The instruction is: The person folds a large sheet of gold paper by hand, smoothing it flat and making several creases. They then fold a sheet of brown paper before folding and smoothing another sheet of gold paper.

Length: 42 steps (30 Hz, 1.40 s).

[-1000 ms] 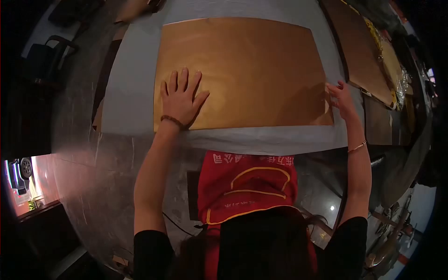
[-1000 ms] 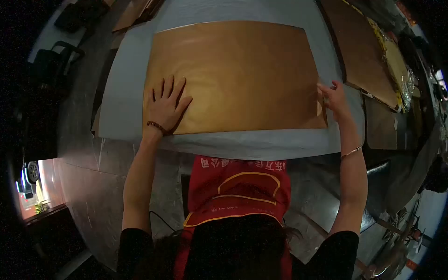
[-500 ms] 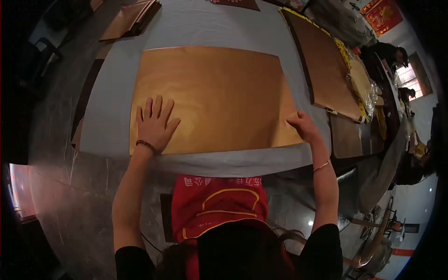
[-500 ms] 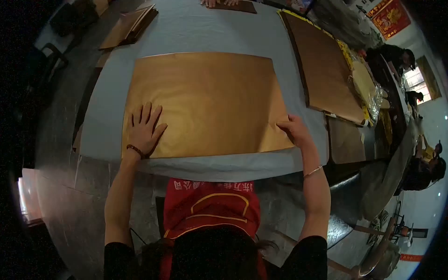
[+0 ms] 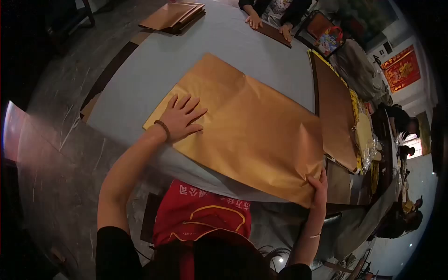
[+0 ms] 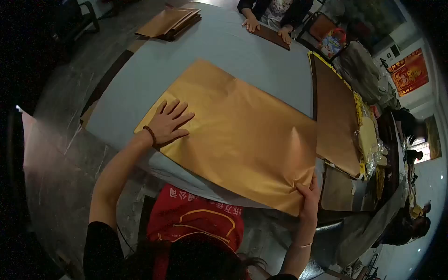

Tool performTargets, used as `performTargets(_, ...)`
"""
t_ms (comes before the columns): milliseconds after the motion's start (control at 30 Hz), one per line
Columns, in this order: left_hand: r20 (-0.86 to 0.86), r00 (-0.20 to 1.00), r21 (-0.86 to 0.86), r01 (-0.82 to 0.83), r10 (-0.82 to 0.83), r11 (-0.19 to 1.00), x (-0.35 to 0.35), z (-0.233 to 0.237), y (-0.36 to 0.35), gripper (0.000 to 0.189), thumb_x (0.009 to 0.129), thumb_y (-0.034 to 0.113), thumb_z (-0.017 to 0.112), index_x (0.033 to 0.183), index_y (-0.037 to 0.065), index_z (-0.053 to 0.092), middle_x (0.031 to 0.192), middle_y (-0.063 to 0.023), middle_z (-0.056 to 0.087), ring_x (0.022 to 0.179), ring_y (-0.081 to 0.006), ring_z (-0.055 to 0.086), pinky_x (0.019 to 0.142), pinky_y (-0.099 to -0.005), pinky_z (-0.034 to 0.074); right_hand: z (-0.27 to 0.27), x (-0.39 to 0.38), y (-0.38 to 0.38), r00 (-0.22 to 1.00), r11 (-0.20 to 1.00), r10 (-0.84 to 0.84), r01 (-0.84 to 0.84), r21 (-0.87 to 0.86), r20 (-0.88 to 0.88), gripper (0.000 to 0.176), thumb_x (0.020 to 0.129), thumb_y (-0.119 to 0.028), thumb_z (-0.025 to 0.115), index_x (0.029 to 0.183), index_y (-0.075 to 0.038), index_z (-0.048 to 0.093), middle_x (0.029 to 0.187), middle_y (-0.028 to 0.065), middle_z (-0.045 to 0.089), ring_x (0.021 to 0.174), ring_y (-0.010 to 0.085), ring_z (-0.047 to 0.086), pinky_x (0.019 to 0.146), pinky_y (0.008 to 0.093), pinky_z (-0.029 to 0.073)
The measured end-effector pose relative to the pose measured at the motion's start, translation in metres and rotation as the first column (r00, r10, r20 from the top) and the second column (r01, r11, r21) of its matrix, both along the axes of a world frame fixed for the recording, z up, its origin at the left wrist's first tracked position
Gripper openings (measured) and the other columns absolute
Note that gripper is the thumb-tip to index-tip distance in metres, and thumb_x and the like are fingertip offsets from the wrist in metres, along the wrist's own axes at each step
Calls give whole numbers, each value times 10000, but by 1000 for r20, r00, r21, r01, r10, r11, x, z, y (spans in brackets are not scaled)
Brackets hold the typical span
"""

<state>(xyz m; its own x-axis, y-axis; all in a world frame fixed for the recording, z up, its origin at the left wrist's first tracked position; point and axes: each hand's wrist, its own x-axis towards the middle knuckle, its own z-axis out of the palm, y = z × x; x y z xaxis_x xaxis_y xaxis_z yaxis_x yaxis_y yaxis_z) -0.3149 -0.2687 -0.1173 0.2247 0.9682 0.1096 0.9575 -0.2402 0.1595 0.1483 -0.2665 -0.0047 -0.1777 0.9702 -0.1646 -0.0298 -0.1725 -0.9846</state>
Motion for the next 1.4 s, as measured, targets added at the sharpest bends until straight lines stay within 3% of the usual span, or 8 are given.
performTargets(300, 244, 854, 212, 415, -459, 885, 113, 65, -57, 655, 712, 436, 701, 1289, 175, 536, 1402, -155, 441, 1340, -348, 356, 1061, -570, 280, -19, -29, -89, 928, 953, -246, 179, -246, -278, 654, 784, 42, 557, 1390, -51, 332, 1287, 132, 485, 1156, 258, 532, 968, 361, 470)
performTargets(667, 494, 832, 200, 175, -253, 964, 175, 21, -138, 440, 831, 65, 570, 1269, 115, 583, 1287, -119, 569, 1186, -275, 544, 1024, -425, 387, -26, -44, -130, 898, 981, -161, 101, -164, -410, 544, 880, -108, 532, 1390, -60, 351, 1357, 112, 449, 1258, 261, 454, 1049, 355, 386)
performTargets(767, 814, 546, 19, 319, -200, 948, 146, 23, -137, 379, 882, 78, 560, 1257, 111, 604, 1315, -121, 569, 1188, -287, 553, 1026, -413, 382, -86, 11, -131, 821, 989, -148, 107, -106, -552, 465, 980, -292, 482, 1377, -72, 383, 1378, 105, 450, 1263, 263, 458, 1037, 362, 402)
performTargets(867, 809, 528, 19, 415, -258, 910, 114, 36, -130, 373, 901, 94, 553, 1269, 135, 604, 1333, -127, 558, 1204, -284, 546, 1029, -414, 376, -113, 51, -113, 936, 922, -338, 308, -234, -102, 427, 975, -297, 532, 1300, -35, 442, 1269, 106, 533, 1223, 223, 482, 990, 366, 424)
performTargets(933, 780, 542, 24, 473, -312, 881, 96, 38, -122, 447, 850, 17, 572, 1285, 117, 579, 1346, -126, 541, 1199, -286, 543, 1016, -416, 381, -131, 74, -101, 913, 923, -343, 283, 261, 222, 406, 962, -250, 558, 1296, -38, 466, 1260, 99, 529, 1197, 222, 486, 981, 352, 418)
performTargets(1000, 895, 347, 34, 575, -281, 818, 84, 45, -114, 432, 849, 15, 563, 1269, 110, 591, 1339, -128, 548, 1192, -299, 547, 1026, -412, 363, -114, 61, -61, 972, 945, -217, 232, 232, -91, 474, 900, -220, 643, 1305, -42, 474, 1275, 105, 518, 1181, 245, 490, 978, 371, 416)
performTargets(1067, 932, 278, 25, 591, -233, 806, 73, 50, -111, 396, 865, 53, 574, 1258, 90, 598, 1324, -142, 558, 1181, -303, 554, 1038, -428, 348, -73, 41, -15, 644, 837, -293, -185, 515, 707, 541, 845, -203, 686, 1316, -48, 469, 1296, 120, 502, 1181, 281, 490, 1004, 408, 384)
performTargets(1400, 995, -49, 97, 518, -84, 850, 37, 37, -107, 653, 909, 553, 457, 1219, 1, 618, 1312, -258, 534, 1271, -398, 475, 1127, -480, 223, -94, -25, 109, 620, 377, -82, -705, 601, 780, 487, 842, -187, 673, 1305, -141, 530, 1485, 110, 382, 1362, 324, 359, 1078, 474, 286)
